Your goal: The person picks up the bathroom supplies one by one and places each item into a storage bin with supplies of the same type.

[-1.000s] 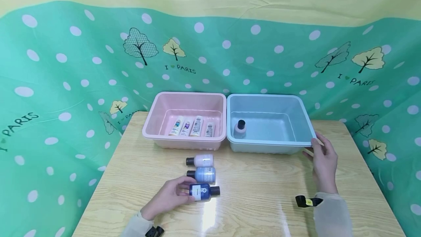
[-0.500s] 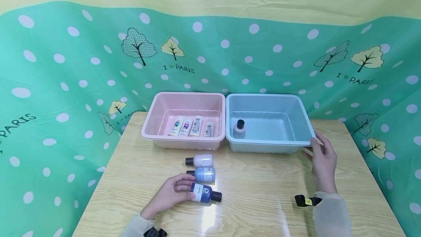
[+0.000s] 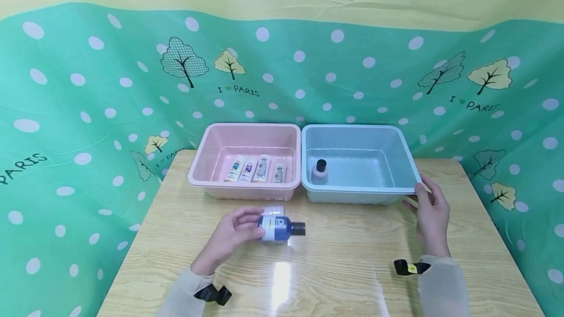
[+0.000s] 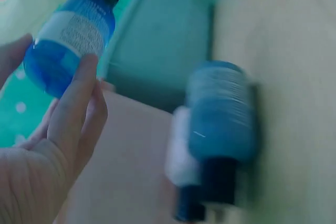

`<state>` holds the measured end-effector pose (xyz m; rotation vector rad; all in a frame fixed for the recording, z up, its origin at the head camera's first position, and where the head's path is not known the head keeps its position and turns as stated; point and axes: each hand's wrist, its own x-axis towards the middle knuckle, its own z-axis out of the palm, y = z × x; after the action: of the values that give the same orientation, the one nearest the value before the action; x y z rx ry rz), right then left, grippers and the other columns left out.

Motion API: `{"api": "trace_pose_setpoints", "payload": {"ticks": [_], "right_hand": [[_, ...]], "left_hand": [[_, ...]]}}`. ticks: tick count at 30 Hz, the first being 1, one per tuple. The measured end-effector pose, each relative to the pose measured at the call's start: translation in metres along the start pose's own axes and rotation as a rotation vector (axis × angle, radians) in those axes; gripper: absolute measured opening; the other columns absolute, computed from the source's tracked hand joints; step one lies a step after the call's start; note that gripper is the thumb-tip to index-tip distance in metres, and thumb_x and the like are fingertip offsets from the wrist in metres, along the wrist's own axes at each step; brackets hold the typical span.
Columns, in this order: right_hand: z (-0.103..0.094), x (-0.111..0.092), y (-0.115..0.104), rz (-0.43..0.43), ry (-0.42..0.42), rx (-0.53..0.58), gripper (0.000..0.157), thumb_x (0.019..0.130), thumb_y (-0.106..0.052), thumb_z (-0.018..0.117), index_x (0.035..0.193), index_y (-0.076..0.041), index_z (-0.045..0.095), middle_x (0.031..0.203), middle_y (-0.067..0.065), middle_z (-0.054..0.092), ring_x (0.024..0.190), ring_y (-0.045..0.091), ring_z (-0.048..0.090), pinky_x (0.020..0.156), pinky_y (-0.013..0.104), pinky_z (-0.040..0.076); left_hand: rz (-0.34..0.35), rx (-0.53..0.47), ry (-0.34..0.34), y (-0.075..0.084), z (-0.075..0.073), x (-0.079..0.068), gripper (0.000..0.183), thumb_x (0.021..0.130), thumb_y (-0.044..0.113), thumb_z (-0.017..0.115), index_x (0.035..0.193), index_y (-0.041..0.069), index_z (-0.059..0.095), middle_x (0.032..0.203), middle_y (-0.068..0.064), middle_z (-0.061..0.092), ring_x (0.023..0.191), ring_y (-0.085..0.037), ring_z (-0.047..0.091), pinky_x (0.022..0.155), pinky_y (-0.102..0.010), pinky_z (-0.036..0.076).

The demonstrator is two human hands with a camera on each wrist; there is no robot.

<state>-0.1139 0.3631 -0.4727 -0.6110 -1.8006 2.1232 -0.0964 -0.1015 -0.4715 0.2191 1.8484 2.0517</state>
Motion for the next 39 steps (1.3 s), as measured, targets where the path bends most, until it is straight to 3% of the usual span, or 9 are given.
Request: {"api": "trace_pose_setpoints", "payload": {"ticks": [13,20,25,32,39], "right_hand": [[0.001,0.001,-0.002,-0.009,-0.004,-0.014,0.05,0.1,-0.033,0.061,0.147,-0.021,0.051,0.126,-0.001,0.055,0.098,0.011,0.064,0.073,0.023,0.061],[0.0,0.003,-0.002,-0.017,-0.013,-0.021,0.049,0.101,-0.033,0.059,0.148,-0.021,0.05,0.126,-0.001,0.055,0.096,0.01,0.066,0.073,0.023,0.061],[0.0,0.005,0.0,-0.031,-0.013,-0.025,0.048,0.102,-0.033,0.059,0.148,-0.021,0.05,0.125,-0.001,0.055,0.096,0.009,0.066,0.073,0.023,0.061],[-0.002,0.004,0.002,-0.049,-0.031,0.008,0.048,0.102,-0.03,0.059,0.147,-0.018,0.051,0.122,0.001,0.057,0.096,0.011,0.066,0.073,0.025,0.061],[-0.003,0.004,0.002,-0.043,-0.035,0.002,0.047,0.102,-0.03,0.06,0.147,-0.018,0.051,0.123,0.003,0.056,0.098,0.014,0.066,0.075,0.026,0.061]], "left_hand": [[0.111,-0.066,-0.018,0.069,0.017,0.061,0.052,0.083,0.005,0.08,0.13,-0.001,0.058,0.123,-0.021,0.062,0.111,-0.031,0.064,0.091,-0.04,0.058],[0.12,-0.091,-0.044,0.097,0.035,0.102,0.05,0.085,0.006,0.08,0.13,0.002,0.058,0.122,-0.019,0.063,0.108,-0.031,0.065,0.089,-0.042,0.059],[0.103,-0.048,-0.035,0.115,0.052,0.138,0.049,0.085,0.008,0.081,0.128,0.003,0.06,0.119,-0.016,0.065,0.106,-0.029,0.066,0.085,-0.039,0.061],[0.053,-0.058,-0.052,0.129,0.08,0.194,0.046,0.082,0.011,0.085,0.123,0.008,0.064,0.114,-0.011,0.068,0.098,-0.026,0.07,0.082,-0.036,0.062],[-0.011,0.001,-0.082,0.125,0.108,0.237,0.053,0.081,0.016,0.086,0.128,0.007,0.062,0.108,-0.007,0.069,0.092,-0.021,0.071,0.079,-0.036,0.063]]}}
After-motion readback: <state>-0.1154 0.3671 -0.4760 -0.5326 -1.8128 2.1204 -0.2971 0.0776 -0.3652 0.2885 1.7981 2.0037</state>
